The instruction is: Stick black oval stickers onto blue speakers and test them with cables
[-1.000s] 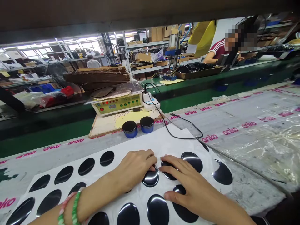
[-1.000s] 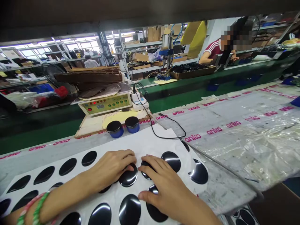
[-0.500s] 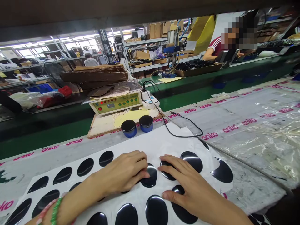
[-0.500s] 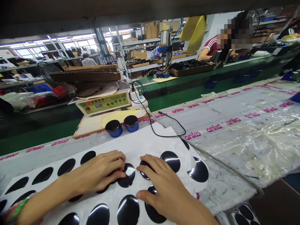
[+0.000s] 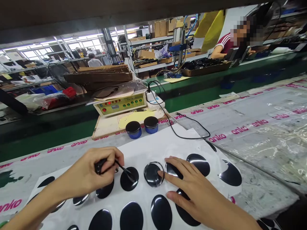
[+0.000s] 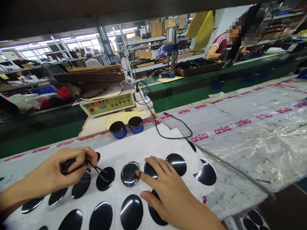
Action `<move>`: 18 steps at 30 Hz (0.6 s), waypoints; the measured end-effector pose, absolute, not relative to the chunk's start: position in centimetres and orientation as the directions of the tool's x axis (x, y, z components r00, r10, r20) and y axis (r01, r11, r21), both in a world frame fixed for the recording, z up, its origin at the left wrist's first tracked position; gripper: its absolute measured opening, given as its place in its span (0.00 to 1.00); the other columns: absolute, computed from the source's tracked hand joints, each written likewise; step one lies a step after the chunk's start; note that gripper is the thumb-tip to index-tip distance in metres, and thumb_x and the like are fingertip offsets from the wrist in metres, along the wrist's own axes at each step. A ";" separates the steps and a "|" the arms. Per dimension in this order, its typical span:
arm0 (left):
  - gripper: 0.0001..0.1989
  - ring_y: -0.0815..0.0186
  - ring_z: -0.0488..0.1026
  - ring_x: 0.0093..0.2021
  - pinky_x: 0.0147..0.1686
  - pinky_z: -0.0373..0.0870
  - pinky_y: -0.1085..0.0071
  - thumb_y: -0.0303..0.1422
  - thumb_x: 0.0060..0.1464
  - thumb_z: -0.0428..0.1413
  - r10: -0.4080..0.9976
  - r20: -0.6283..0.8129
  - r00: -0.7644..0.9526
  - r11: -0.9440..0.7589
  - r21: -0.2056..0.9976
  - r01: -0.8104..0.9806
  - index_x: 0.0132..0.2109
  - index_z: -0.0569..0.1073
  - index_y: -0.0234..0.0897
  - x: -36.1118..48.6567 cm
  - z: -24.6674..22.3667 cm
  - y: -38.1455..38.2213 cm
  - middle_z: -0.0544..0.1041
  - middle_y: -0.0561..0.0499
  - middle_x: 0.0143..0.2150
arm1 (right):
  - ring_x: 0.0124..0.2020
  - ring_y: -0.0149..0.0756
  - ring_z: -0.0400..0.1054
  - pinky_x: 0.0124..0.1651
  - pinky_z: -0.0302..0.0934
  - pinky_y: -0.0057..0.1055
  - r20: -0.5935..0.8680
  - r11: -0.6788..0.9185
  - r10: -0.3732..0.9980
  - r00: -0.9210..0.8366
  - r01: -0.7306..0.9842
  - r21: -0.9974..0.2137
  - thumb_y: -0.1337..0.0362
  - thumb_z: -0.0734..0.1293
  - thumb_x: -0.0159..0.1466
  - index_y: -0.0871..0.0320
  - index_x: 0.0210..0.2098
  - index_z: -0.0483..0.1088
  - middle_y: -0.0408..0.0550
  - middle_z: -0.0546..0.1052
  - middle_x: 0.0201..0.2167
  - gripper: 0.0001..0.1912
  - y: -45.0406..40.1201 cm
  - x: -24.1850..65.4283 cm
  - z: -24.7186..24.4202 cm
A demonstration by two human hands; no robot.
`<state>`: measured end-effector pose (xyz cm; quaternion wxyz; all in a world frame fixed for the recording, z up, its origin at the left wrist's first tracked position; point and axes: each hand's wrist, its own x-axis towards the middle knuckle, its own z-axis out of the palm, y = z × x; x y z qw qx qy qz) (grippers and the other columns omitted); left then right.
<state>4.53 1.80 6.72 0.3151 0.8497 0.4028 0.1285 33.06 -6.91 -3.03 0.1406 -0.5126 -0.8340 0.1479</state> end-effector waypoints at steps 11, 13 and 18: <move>0.20 0.63 0.70 0.38 0.36 0.65 0.71 0.45 0.52 0.60 0.621 -0.092 0.778 -0.691 0.405 0.599 0.50 0.70 0.45 10.5 3.9 1.3 0.71 0.52 0.39 | 0.61 0.52 0.53 0.57 0.53 0.58 0.232 0.519 0.852 -0.470 0.816 -0.252 0.71 0.59 0.63 0.40 0.63 0.55 0.46 0.61 0.62 0.31 -7.3 31.2 -2.7; 0.06 0.67 0.69 0.34 0.32 0.64 0.73 0.37 0.58 0.55 0.596 -0.100 0.797 -0.713 0.392 0.582 0.38 0.73 0.40 10.1 3.6 1.7 0.70 0.52 0.36 | 0.62 0.50 0.53 0.58 0.52 0.58 0.235 0.537 0.840 -0.489 0.811 -0.233 0.72 0.59 0.62 0.41 0.63 0.55 0.45 0.62 0.61 0.32 -7.3 31.1 -2.7; 0.08 0.69 0.66 0.32 0.33 0.64 0.73 0.32 0.58 0.50 0.755 -0.066 0.653 -0.485 0.613 0.623 0.31 0.63 0.38 5.5 4.3 2.2 0.70 0.53 0.33 | 0.61 0.51 0.55 0.58 0.50 0.59 0.204 0.526 0.849 -0.488 0.821 -0.222 0.75 0.60 0.58 0.43 0.59 0.61 0.42 0.65 0.60 0.32 -7.2 31.1 -2.7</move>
